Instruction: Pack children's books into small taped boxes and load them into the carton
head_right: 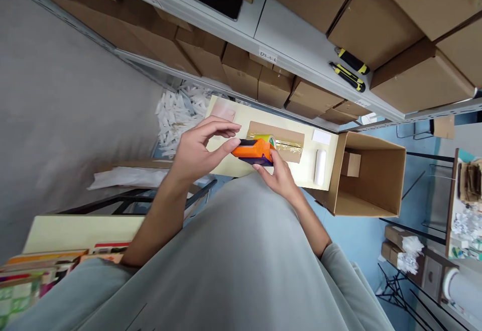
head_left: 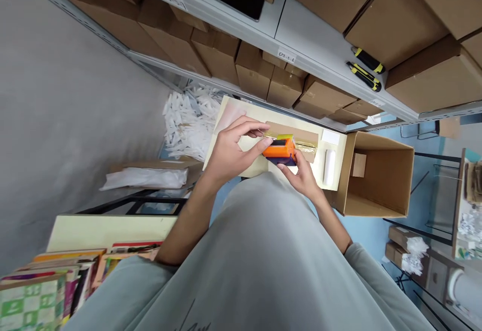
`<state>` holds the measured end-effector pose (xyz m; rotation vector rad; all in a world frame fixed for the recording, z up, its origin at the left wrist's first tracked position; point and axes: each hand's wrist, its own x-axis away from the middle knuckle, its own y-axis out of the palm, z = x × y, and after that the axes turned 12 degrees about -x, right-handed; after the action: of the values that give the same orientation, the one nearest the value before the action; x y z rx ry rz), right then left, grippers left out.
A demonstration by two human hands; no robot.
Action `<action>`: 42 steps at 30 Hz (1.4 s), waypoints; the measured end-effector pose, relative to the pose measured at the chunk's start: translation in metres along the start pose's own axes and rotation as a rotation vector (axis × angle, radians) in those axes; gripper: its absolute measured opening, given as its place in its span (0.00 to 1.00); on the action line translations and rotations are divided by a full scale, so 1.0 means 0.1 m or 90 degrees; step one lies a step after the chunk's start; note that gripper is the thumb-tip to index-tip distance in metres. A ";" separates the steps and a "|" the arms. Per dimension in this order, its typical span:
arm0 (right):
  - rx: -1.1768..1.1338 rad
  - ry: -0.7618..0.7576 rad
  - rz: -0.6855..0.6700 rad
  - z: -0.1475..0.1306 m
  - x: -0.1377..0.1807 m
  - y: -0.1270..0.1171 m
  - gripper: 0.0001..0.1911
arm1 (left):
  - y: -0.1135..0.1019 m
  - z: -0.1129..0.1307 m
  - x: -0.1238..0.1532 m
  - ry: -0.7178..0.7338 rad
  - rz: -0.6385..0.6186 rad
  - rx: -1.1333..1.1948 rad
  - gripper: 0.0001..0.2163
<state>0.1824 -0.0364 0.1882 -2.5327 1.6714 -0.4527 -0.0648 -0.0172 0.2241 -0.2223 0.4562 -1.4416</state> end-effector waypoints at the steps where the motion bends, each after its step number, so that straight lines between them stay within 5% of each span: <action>1: 0.020 0.001 -0.012 -0.01 0.01 -0.02 0.30 | -0.02 0.01 -0.01 0.004 -0.018 -0.009 0.13; 14: 0.182 -0.031 -0.097 -0.06 0.10 -0.28 0.21 | -0.09 0.03 0.02 -0.062 -0.186 -0.040 0.13; 30: 0.172 0.077 -0.240 0.00 0.01 -0.51 0.22 | 0.26 -0.28 0.30 -0.256 -0.144 0.008 0.16; 38: 0.130 0.134 -0.412 -0.26 -0.14 -0.95 0.25 | 0.59 -0.43 0.46 -0.389 -0.150 0.112 0.26; 42: 0.142 0.182 -0.445 -0.39 -0.26 -1.19 0.27 | 0.51 -0.49 0.41 -0.414 -0.096 0.100 0.22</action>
<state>0.2674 0.0389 0.2468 -2.9031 0.6630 -1.0167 -0.0375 -0.0446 0.1524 -0.5830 -0.2074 -1.4492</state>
